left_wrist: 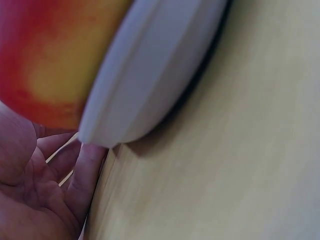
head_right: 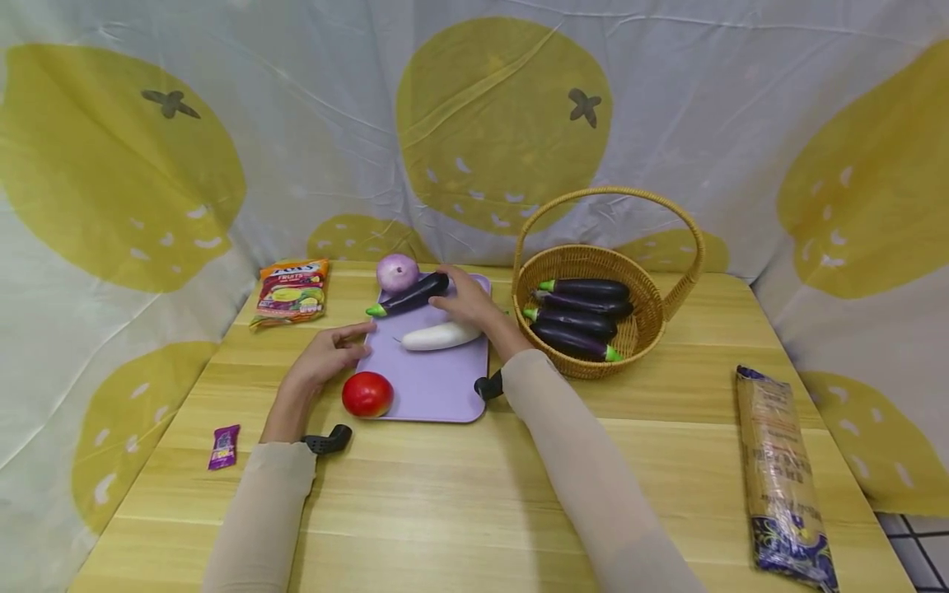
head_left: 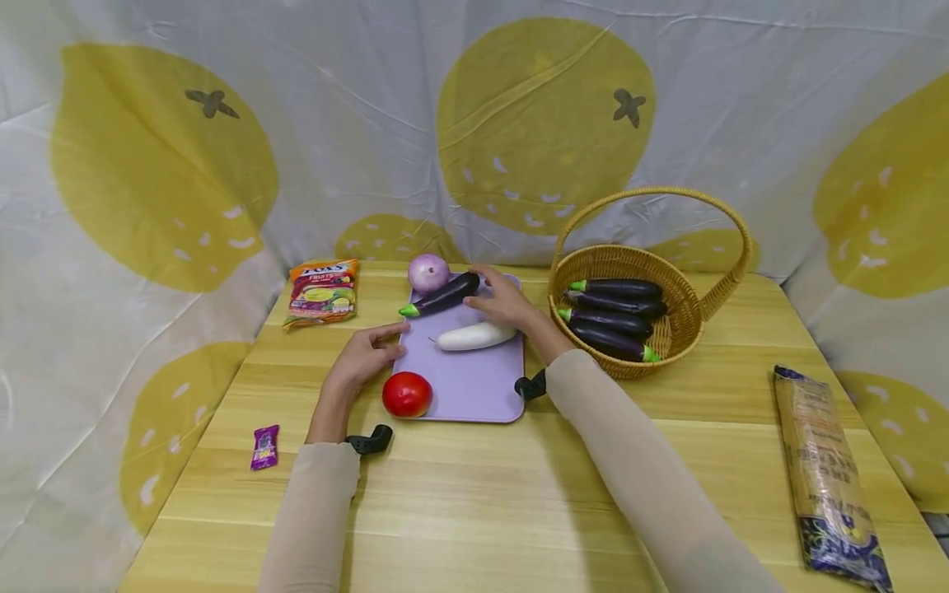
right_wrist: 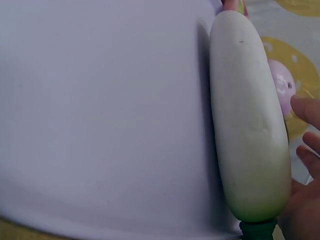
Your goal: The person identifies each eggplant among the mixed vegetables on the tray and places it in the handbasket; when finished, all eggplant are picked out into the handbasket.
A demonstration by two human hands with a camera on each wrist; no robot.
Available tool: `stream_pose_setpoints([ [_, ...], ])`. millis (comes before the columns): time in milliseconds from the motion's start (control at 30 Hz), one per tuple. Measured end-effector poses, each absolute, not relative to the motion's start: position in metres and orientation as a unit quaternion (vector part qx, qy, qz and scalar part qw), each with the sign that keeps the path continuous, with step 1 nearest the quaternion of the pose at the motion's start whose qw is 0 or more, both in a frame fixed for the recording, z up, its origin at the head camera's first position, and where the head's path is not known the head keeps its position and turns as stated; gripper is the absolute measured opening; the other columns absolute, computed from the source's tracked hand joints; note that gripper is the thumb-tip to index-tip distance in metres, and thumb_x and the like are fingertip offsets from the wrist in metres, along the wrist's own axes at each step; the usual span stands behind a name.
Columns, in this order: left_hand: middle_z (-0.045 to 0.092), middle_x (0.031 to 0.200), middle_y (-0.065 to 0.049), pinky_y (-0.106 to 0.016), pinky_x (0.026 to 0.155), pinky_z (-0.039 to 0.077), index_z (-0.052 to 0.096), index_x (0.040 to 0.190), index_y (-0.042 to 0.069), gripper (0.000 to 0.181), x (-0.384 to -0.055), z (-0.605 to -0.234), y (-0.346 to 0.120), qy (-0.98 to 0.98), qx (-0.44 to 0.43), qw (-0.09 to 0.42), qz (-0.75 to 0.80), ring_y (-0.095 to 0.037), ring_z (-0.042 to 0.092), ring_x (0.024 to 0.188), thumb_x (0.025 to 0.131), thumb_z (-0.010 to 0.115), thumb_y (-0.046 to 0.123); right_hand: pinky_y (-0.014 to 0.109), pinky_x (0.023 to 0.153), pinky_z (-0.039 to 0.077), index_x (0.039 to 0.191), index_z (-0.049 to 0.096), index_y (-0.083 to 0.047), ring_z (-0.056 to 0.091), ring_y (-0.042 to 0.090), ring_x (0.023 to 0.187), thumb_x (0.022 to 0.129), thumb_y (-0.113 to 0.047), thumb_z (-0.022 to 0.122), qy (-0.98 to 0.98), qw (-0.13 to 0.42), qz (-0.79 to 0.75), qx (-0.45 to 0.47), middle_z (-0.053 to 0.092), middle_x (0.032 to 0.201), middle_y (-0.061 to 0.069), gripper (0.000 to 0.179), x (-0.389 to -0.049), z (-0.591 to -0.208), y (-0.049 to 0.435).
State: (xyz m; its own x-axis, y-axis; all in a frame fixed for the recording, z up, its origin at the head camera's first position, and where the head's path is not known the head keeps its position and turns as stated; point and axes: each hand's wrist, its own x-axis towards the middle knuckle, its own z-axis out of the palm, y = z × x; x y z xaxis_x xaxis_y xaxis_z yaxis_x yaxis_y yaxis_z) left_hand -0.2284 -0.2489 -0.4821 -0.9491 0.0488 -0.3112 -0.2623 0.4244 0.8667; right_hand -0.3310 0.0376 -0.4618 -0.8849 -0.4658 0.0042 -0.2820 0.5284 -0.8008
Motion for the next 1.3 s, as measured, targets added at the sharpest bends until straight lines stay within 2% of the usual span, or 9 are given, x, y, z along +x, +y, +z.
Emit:
stream_pose_setpoints([
  [233, 0.053, 0.155, -0.009, -0.041, 0.109, 0.050, 0.059, 0.147, 0.022, 0.049, -0.230, -0.481, -0.247, 0.828, -0.064, 0.152, 0.536, -0.028, 0.053, 0.130, 0.099, 0.066, 0.018, 0.048, 0.125, 0.028, 0.162, 0.030, -0.013, 0.035, 0.034, 0.152, 0.100, -0.030, 0.067, 0.872, 0.121, -0.424, -0.213, 0.033, 0.167, 0.013, 0.075, -0.333, -0.460, 0.036],
  [333, 0.053, 0.154, -0.009, -0.040, 0.109, 0.050, 0.059, 0.147, 0.022, 0.049, -0.230, -0.482, -0.247, 0.826, -0.064, 0.153, 0.538, -0.028, 0.053, 0.130, 0.099, 0.067, 0.018, 0.047, 0.127, 0.026, 0.163, 0.030, -0.012, 0.032, 0.033, 0.153, 0.099, -0.029, 0.068, 0.871, 0.123, -0.424, -0.213, 0.032, 0.168, 0.012, 0.076, -0.333, -0.460, 0.034],
  [533, 0.055, 0.152, -0.009, -0.038, 0.107, 0.051, 0.060, 0.146, 0.022, 0.048, -0.230, -0.482, -0.248, 0.824, -0.072, 0.153, 0.541, -0.027, 0.054, 0.127, 0.099, 0.067, 0.018, 0.048, 0.120, 0.036, 0.156, 0.045, -0.012, 0.044, 0.035, 0.142, 0.097, -0.024, 0.070, 0.884, 0.088, -0.408, -0.211, 0.042, 0.157, 0.016, 0.065, -0.332, -0.461, 0.031],
  [733, 0.054, 0.152, -0.008, -0.039, 0.108, 0.050, 0.061, 0.146, 0.023, 0.048, -0.231, -0.479, -0.249, 0.820, -0.078, 0.158, 0.544, -0.027, 0.053, 0.126, 0.099, 0.066, 0.017, 0.047, 0.124, 0.029, 0.153, 0.050, -0.014, 0.038, 0.035, 0.147, 0.098, -0.029, 0.069, 0.901, 0.079, -0.364, -0.221, 0.041, 0.157, 0.015, 0.060, -0.332, -0.463, 0.027],
  [967, 0.053, 0.153, -0.010, -0.037, 0.107, 0.051, 0.060, 0.147, 0.021, 0.049, -0.231, -0.478, -0.249, 0.821, -0.071, 0.157, 0.545, -0.027, 0.053, 0.126, 0.099, 0.066, 0.016, 0.042, 0.120, 0.036, 0.141, 0.053, -0.014, 0.051, 0.028, 0.139, 0.098, -0.028, 0.070, 0.904, 0.087, -0.364, -0.205, 0.058, 0.147, 0.011, 0.048, -0.332, -0.463, 0.024],
  [1133, 0.056, 0.151, -0.012, -0.030, 0.101, 0.052, 0.060, 0.147, 0.020, 0.048, -0.231, -0.480, -0.249, 0.821, -0.070, 0.152, 0.546, -0.026, 0.053, 0.123, 0.099, 0.066, 0.016, 0.042, 0.122, 0.034, 0.146, 0.055, -0.010, 0.048, 0.029, 0.143, 0.101, -0.027, 0.066, 0.910, 0.099, -0.339, -0.219, 0.056, 0.150, 0.012, 0.050, -0.331, -0.463, 0.024],
  [1300, 0.055, 0.152, -0.011, -0.034, 0.104, 0.051, 0.061, 0.146, 0.021, 0.048, -0.230, -0.482, -0.250, 0.822, -0.076, 0.153, 0.543, -0.026, 0.053, 0.124, 0.099, 0.067, 0.016, 0.041, 0.123, 0.034, 0.146, 0.057, -0.009, 0.046, 0.029, 0.144, 0.102, -0.026, 0.064, 0.911, 0.104, -0.321, -0.236, 0.056, 0.150, 0.013, 0.047, -0.329, -0.462, 0.025],
])
